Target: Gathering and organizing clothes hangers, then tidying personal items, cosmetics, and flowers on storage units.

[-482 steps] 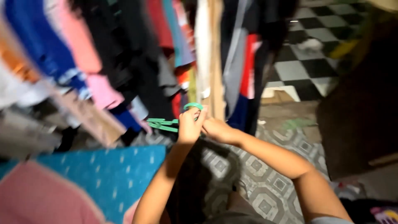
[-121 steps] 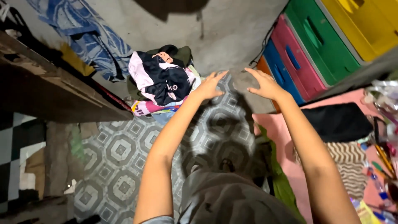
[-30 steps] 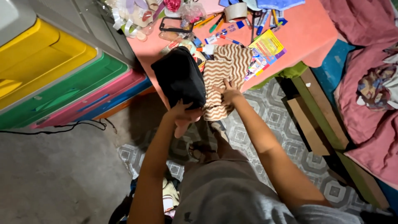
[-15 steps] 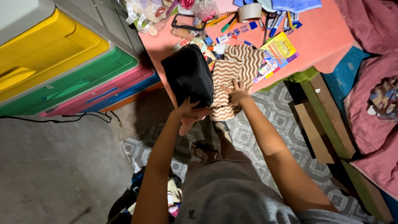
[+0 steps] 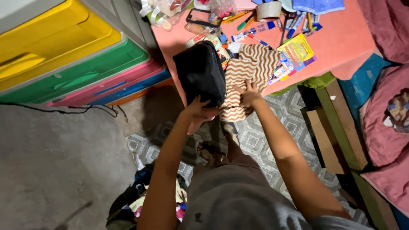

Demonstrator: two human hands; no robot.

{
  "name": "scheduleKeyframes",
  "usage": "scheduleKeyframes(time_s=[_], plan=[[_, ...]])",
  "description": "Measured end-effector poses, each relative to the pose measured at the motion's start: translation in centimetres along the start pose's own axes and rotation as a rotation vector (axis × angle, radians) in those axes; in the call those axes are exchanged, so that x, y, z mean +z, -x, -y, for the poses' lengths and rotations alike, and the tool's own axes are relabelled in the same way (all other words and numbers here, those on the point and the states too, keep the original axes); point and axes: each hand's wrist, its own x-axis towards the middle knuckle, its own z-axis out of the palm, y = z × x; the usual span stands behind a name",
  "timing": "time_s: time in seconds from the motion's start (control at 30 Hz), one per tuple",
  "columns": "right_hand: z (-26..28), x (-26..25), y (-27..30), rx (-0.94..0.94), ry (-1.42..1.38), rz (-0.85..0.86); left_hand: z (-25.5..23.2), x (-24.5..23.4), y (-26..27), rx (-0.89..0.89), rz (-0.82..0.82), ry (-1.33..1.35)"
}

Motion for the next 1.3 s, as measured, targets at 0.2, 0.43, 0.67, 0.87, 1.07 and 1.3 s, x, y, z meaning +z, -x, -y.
scheduleKeyframes(time_s=[0.2,0.43,0.67,0.87,1.07,1.3], plan=[[-0.7,0.2,-1.2,-0.021,0.035,-0.066,-5.9,-2.5,4.9,-0.164,-0.691,0.005],[-2.2,1.2,-3.3,-0.033,0.015,-0.037,-6.0,-7.6,7.0,0.002,-0.822,0.116],[-2.5,1.3,-5.4,-0.031,0.114,0.006,-9.2,-12.6,11.5,-0.094,-1.036,0.338],[-2.0,0.8,-5.5,-0.011,0.153,0.031,-5.4,-7.6,8.5,-0.278,-0.956,0.205],[-0.9,-0.5,-4.6,0.043,0.124,0.105,-7.9,-10.0,8.3,-0.345,-0.790,0.205],[0.7,-2.2,-2.4,0.076,0.077,0.099,-9.0,-15.4,9.5,-0.238,-1.167,0.152]])
